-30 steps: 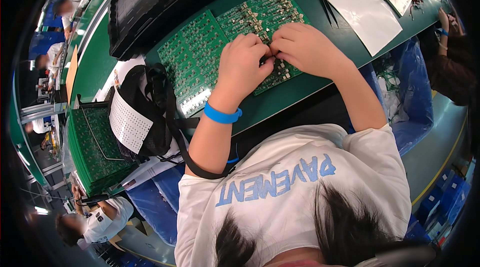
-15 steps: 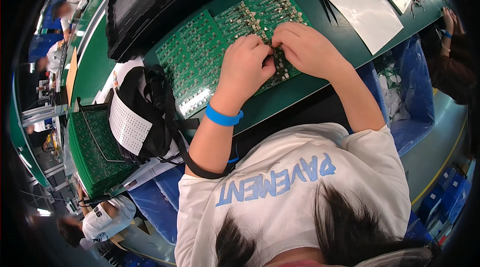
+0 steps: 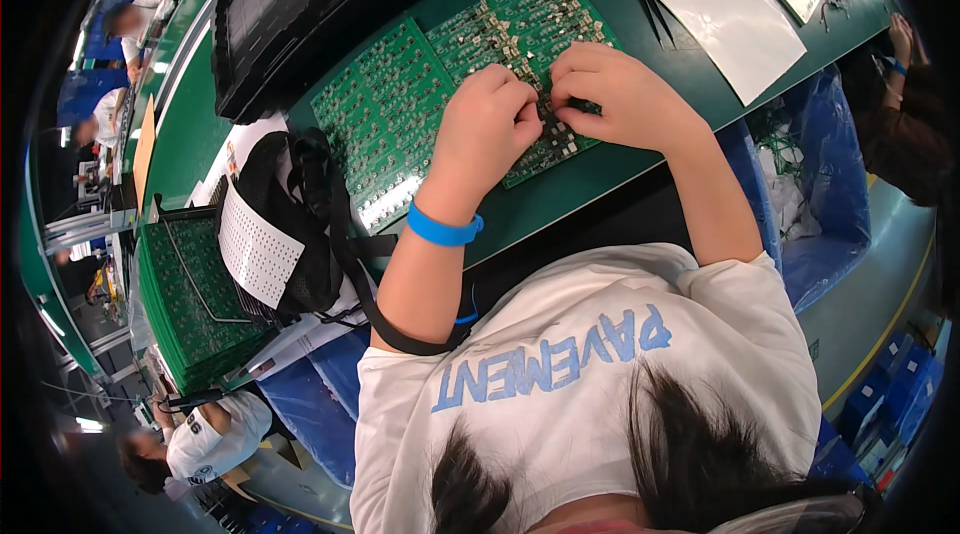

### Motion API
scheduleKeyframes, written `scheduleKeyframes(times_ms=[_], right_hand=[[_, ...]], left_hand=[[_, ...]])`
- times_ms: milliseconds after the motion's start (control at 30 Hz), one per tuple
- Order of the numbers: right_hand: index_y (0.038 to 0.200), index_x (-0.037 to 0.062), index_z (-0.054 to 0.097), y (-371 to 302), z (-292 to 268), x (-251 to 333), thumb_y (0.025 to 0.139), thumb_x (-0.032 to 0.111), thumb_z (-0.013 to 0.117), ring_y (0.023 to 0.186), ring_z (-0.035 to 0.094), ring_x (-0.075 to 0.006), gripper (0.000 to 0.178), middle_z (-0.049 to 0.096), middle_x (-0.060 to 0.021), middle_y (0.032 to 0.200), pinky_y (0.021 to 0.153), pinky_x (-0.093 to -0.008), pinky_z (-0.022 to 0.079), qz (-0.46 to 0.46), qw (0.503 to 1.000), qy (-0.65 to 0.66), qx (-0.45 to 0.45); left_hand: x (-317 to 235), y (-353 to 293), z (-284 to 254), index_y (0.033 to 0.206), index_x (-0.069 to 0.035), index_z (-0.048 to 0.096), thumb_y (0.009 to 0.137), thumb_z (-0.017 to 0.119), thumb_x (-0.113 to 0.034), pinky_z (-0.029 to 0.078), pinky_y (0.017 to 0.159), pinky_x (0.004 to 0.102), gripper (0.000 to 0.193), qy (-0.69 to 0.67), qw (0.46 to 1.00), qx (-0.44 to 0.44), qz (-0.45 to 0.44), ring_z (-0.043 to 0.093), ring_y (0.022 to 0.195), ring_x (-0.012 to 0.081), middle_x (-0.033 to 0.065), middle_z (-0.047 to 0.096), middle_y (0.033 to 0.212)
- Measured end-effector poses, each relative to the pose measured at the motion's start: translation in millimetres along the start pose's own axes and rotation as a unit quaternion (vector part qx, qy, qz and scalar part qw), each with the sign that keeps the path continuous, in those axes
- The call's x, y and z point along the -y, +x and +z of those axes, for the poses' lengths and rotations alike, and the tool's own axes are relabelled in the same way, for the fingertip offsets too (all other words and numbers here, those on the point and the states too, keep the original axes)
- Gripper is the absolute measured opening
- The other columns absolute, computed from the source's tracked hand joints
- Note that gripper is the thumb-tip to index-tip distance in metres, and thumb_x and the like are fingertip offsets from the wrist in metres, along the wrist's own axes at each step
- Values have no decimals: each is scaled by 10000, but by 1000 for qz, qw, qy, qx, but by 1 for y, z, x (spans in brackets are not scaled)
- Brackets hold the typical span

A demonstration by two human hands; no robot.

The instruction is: Assembling electronic components onto printed circuit boards at an industrial workbench.

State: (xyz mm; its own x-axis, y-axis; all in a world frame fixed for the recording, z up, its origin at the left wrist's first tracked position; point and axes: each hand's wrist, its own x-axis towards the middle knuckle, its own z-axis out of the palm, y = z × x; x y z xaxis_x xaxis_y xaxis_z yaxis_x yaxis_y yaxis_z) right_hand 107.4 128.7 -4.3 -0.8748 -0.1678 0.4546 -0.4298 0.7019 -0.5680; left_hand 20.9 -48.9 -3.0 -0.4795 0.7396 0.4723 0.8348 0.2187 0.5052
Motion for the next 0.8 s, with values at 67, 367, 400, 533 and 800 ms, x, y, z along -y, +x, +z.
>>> scheduleKeyframes(times_ms=[67,367,400,533,800], right_hand=[[776,46,606,1,-1,0,704,60,670,866,559,-256,97,575,-67,864,783,-352,460,-11,1000,-7,5],[773,53,613,1,-4,-1,715,70,656,863,560,-257,74,586,-68,836,792,-362,457,-14,1000,2,11],[770,58,615,1,-4,-2,706,58,654,860,560,-257,75,587,-65,826,789,-363,457,-13,1000,16,19],[759,66,618,0,-2,-3,692,43,648,852,562,-255,77,590,-58,806,781,-363,455,-13,1000,21,7],[758,60,603,3,-2,-2,638,-12,636,893,564,-250,144,586,-50,831,803,-361,452,-23,1000,-4,19]], left_hand=[[-1,2,-2,757,-44,643,664,667,-24,486,623,351,98,1,1000,5,-7,581,711,270,88,589,772],[-6,2,-9,733,-38,631,640,691,-32,483,669,359,110,-9,997,73,28,576,768,272,82,596,806],[-7,3,-9,729,-37,630,635,693,-34,482,673,359,113,-7,997,75,32,574,777,271,81,597,809],[-6,2,-9,722,-38,626,624,690,-38,482,674,357,117,-2,996,83,33,573,775,271,80,597,811],[-1,2,-3,685,-45,593,597,674,-50,466,651,363,119,-1,996,60,65,548,737,273,72,570,775]])
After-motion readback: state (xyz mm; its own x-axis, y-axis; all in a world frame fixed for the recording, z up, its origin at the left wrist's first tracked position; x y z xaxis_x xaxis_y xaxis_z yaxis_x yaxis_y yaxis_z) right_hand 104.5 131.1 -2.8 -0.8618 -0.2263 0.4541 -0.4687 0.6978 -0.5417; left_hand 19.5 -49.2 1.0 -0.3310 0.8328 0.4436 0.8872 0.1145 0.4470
